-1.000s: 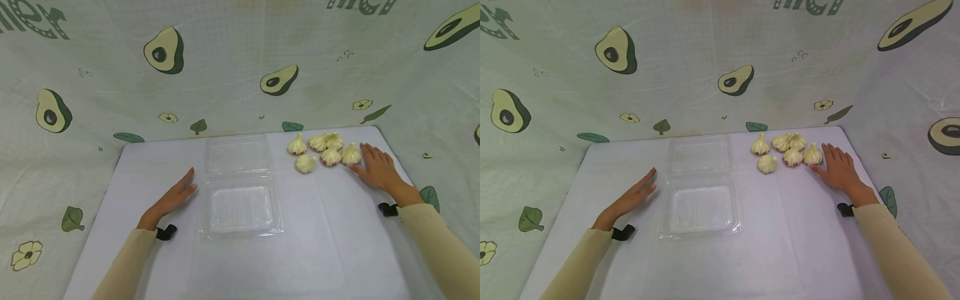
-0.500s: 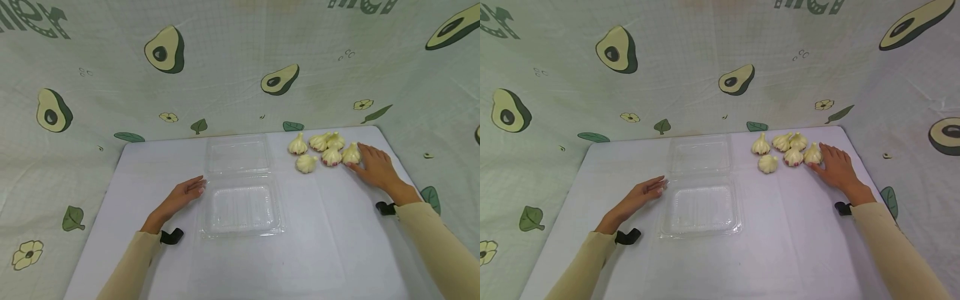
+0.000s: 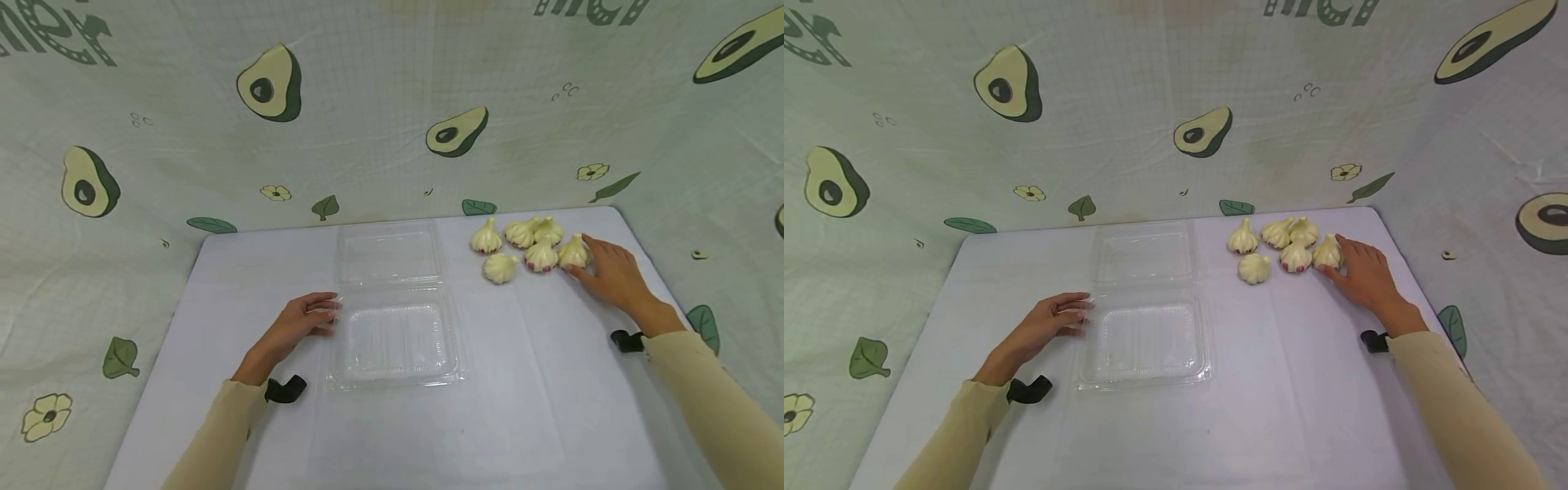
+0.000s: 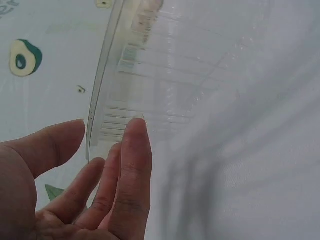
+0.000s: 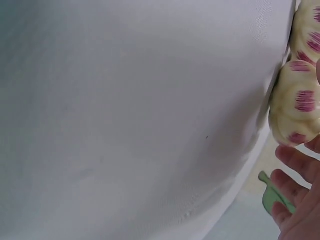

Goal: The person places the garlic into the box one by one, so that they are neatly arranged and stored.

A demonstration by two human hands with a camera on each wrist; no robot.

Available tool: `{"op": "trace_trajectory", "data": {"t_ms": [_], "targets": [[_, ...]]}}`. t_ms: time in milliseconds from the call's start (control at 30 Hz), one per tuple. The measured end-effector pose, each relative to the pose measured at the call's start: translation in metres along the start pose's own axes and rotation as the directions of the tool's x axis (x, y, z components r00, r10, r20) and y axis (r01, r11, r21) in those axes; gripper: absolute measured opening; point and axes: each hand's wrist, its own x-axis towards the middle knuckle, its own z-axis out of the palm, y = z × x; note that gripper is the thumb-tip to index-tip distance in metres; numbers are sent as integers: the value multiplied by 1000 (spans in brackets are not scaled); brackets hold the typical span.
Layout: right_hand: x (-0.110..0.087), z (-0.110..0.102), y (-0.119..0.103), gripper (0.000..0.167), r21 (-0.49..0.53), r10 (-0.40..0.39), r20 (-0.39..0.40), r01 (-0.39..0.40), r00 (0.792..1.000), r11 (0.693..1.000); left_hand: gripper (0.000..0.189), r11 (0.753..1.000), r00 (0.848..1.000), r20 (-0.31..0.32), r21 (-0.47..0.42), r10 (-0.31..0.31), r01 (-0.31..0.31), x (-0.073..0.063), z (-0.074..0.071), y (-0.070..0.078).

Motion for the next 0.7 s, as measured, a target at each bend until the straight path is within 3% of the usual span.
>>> {"op": "trace_trajectory", "data": {"t_ms": [333,700], "targets": [[2,1,-3,77,-10,3,-15,-3,1000,1000,51,999,998,-53,-19,-29,28,1,4,2],[2,-3,-8,72,-19,26,21,-26,999,999,50,997,997,-64,-54,-53,50,3,4,2]]}}
